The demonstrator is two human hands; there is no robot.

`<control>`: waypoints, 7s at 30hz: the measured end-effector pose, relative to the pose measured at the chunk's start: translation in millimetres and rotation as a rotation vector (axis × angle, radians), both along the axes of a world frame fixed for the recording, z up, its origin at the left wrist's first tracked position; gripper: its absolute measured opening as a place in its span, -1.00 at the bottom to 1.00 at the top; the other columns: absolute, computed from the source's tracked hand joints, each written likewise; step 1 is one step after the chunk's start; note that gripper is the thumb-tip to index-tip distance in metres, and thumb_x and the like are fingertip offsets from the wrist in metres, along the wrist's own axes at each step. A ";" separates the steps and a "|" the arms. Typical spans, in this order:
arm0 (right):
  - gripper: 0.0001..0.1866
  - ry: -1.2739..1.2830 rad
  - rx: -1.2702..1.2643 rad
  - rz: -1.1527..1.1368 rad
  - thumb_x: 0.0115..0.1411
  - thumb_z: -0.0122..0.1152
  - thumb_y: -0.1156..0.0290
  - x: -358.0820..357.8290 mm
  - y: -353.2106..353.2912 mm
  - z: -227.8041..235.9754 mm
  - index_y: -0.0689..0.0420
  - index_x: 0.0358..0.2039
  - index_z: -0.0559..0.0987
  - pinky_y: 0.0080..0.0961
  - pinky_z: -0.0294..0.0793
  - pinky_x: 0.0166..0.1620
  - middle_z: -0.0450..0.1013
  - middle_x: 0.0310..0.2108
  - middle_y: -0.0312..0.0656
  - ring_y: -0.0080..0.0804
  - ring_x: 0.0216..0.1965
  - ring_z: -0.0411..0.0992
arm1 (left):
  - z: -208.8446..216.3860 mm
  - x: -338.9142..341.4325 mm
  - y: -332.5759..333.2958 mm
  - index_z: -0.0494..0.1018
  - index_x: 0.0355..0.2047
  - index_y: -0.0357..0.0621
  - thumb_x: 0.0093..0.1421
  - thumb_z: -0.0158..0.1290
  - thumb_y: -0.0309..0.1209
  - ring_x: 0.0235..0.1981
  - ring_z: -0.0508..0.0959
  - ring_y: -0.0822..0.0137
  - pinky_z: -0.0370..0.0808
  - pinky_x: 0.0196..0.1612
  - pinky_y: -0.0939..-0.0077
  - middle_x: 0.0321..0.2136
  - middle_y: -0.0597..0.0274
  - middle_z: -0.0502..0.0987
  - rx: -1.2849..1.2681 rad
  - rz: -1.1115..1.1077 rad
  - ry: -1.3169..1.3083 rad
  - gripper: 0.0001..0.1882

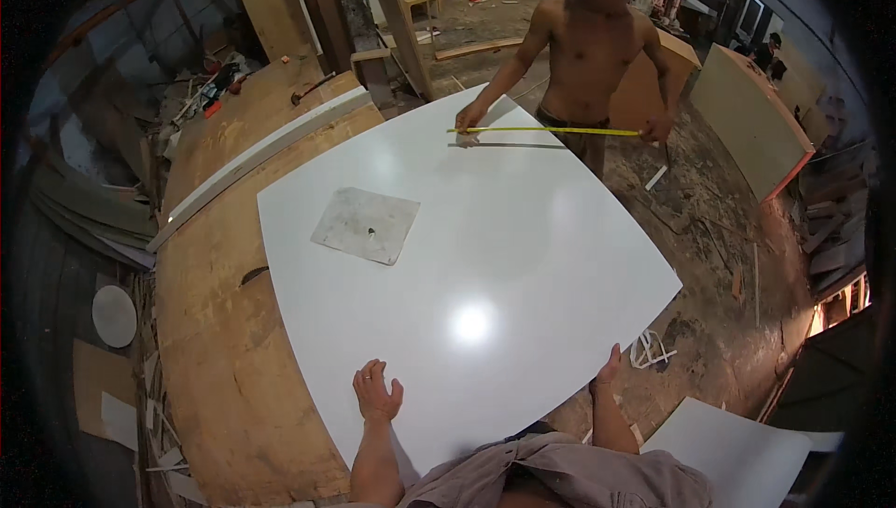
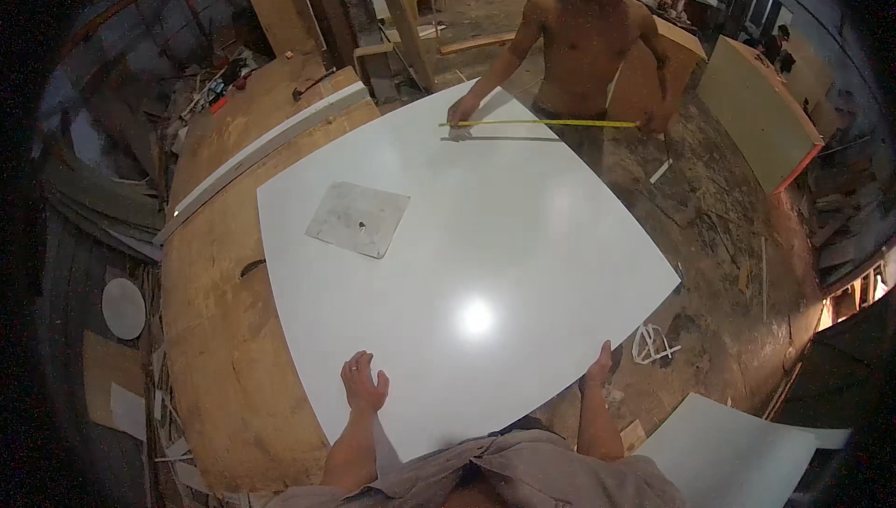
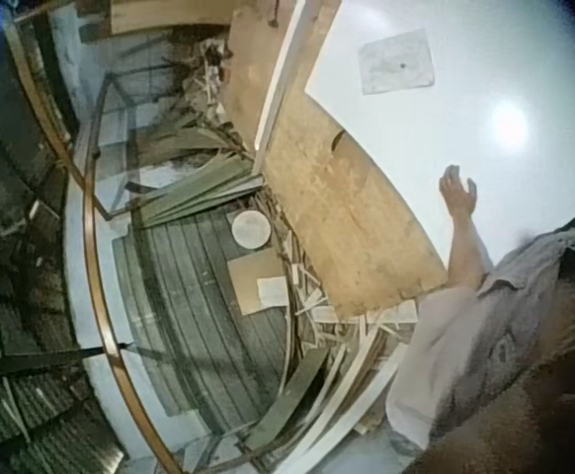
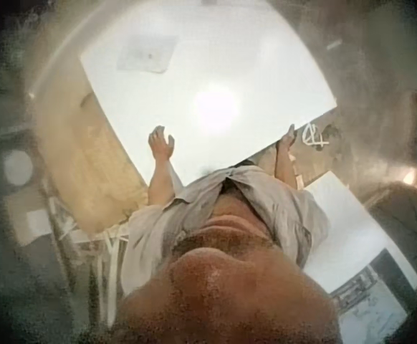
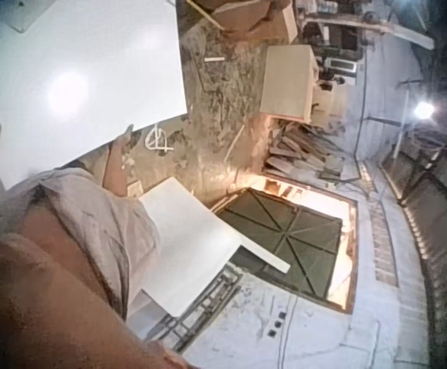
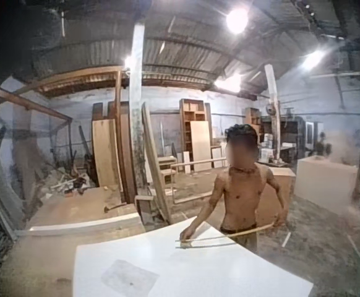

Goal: The person measures a white panel with a tape measure and marks it with a blue pen while another person holds the workpiece.

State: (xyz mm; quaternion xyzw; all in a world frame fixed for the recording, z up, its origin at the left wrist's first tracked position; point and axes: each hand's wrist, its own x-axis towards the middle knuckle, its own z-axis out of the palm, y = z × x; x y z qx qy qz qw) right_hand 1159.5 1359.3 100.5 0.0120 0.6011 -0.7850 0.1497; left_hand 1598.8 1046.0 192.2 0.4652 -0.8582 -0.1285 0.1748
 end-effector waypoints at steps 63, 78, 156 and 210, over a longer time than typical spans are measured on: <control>-0.39 -0.169 0.080 -0.126 0.43 -0.02 -0.03 -1.8 -0.2 -28.6 0.30 0.15 0.48 -0.38 0.47 0.08 0.53 0.02 -0.10 -0.32 -0.01 0.51 | 2.2 -6.6 2.5 0.38 0.08 -0.25 0.10 0.11 -0.33 0.22 0.31 -0.07 0.15 0.33 -0.04 0.15 -0.07 0.39 0.019 -0.005 -0.068 -0.47; -0.51 0.164 0.951 -0.763 0.41 0.02 0.09 -21.6 39.8 7.1 0.35 -0.15 0.59 -0.29 0.44 -0.17 0.57 -0.31 0.02 -0.21 -0.29 0.50 | -6.0 -1.0 0.2 0.37 0.10 -0.20 0.11 0.11 -0.33 0.22 0.29 -0.08 0.14 0.34 -0.05 0.16 -0.03 0.37 -0.008 -0.017 -0.057 -0.48; -0.64 0.841 1.077 -0.143 0.08 0.31 0.39 -25.3 -22.6 64.4 0.00 -0.06 0.61 -0.08 0.23 0.20 0.44 0.04 -0.11 -0.10 0.11 0.36 | 2.2 -11.1 0.0 0.38 0.10 -0.30 0.14 0.05 -0.32 0.25 0.29 -0.05 0.14 0.34 -0.01 0.16 -0.08 0.38 0.016 -0.027 -0.060 -0.48; -0.72 0.879 1.063 -0.016 0.25 0.17 0.45 -32.8 -22.2 52.4 0.31 -0.08 0.62 -0.11 0.54 0.08 0.43 0.08 0.07 0.01 0.06 0.47 | 5.6 0.5 -11.0 0.36 0.13 -0.13 0.14 0.12 -0.29 0.27 0.29 0.01 0.10 0.38 -0.04 0.18 0.03 0.38 0.051 0.008 -0.050 -0.46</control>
